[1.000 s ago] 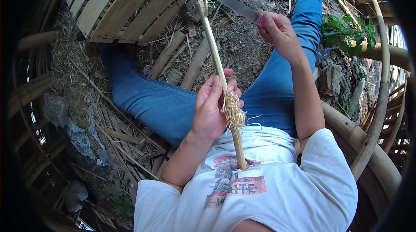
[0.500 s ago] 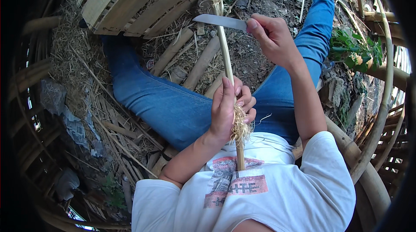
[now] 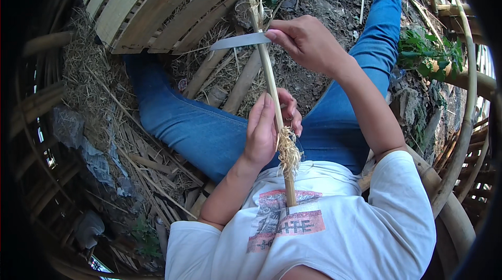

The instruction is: The person shaves thin fibers from a bamboo stick using a knife and then twists the fibers around the stick by hand.

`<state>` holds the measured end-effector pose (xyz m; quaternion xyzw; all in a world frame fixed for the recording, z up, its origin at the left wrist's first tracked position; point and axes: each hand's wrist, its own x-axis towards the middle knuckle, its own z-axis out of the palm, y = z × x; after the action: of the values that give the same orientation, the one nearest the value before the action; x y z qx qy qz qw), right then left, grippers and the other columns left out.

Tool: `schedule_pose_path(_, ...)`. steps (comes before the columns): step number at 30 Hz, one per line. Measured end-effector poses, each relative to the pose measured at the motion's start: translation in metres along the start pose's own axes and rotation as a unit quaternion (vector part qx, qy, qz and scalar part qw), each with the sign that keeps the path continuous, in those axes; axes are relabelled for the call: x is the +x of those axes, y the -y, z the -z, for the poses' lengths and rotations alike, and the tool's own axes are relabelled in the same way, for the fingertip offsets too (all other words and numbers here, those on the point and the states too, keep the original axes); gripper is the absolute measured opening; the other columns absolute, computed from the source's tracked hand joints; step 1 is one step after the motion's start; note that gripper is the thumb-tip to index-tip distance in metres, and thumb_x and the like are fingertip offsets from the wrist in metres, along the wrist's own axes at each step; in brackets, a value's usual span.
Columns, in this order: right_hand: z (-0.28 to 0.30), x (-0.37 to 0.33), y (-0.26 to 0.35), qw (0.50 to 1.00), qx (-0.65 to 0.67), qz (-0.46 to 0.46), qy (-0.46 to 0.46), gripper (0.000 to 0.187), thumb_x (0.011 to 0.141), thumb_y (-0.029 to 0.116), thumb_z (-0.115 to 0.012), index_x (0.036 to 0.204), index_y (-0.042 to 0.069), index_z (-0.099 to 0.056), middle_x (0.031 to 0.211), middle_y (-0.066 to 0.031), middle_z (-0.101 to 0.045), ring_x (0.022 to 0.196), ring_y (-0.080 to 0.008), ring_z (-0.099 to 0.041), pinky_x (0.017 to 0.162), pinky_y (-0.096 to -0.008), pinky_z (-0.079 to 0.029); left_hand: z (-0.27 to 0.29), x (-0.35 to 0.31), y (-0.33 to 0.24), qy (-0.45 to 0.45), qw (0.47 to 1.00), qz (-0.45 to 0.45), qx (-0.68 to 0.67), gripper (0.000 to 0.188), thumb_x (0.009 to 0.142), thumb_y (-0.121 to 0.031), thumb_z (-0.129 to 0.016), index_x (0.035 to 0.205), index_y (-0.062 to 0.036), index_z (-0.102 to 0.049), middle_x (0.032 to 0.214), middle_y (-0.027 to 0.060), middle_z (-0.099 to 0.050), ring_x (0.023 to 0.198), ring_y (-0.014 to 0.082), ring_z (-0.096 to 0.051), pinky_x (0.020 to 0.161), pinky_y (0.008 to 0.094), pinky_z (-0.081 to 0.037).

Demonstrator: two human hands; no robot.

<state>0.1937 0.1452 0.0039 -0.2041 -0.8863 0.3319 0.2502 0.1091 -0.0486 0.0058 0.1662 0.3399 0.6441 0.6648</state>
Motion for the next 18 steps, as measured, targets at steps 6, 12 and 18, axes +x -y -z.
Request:
schedule_pose_path(6, 0.0, 0.007, 0.0, 0.999, -0.012, -0.022, 0.037, 0.034, 0.098, 0.038, -0.052, 0.087, 0.008, -0.064, 0.06, -0.0157, -0.056, 0.061, -0.0368, -0.059, 0.058, -0.0476, -0.046, 0.024, 0.044, -0.085, -0.214, 0.625, -0.394, 0.639, 0.029, 0.102, -0.023, -0.048, 0.118, -0.0002, -0.053, 0.114, 0.0095, -0.056, 0.099, 0.0197, -0.056, 0.085, 0.0324, -0.047)
schedule_pose_path(12, -0.009, 0.018, 0.0, 0.998, -0.061, 0.01, 0.028, 0.033, 0.099, 0.036, -0.052, 0.085, 0.009, -0.066, 0.061, -0.0154, -0.058, 0.064, -0.0372, -0.061, 0.06, -0.0477, -0.048, 0.007, 0.101, -0.155, 0.174, 0.54, -0.042, 0.823, 0.026, 0.096, -0.022, -0.057, 0.095, 0.0036, -0.062, 0.072, 0.0185, -0.056, 0.065, 0.0295, -0.057, 0.062, 0.0391, -0.045)
schedule_pose_path(18, -0.002, 0.024, -0.006, 0.999, -0.006, -0.006, 0.041, 0.036, 0.1, 0.036, -0.048, 0.09, 0.009, -0.07, 0.062, -0.0152, -0.06, 0.064, -0.036, -0.062, 0.061, -0.0469, -0.049, 0.011, 0.123, -0.159, 0.232, 0.591, 0.011, 0.772, 0.03, 0.1, -0.022, -0.05, 0.089, 0.0032, -0.061, 0.058, 0.0143, -0.05, 0.051, 0.0249, -0.049, 0.054, 0.0369, -0.04)
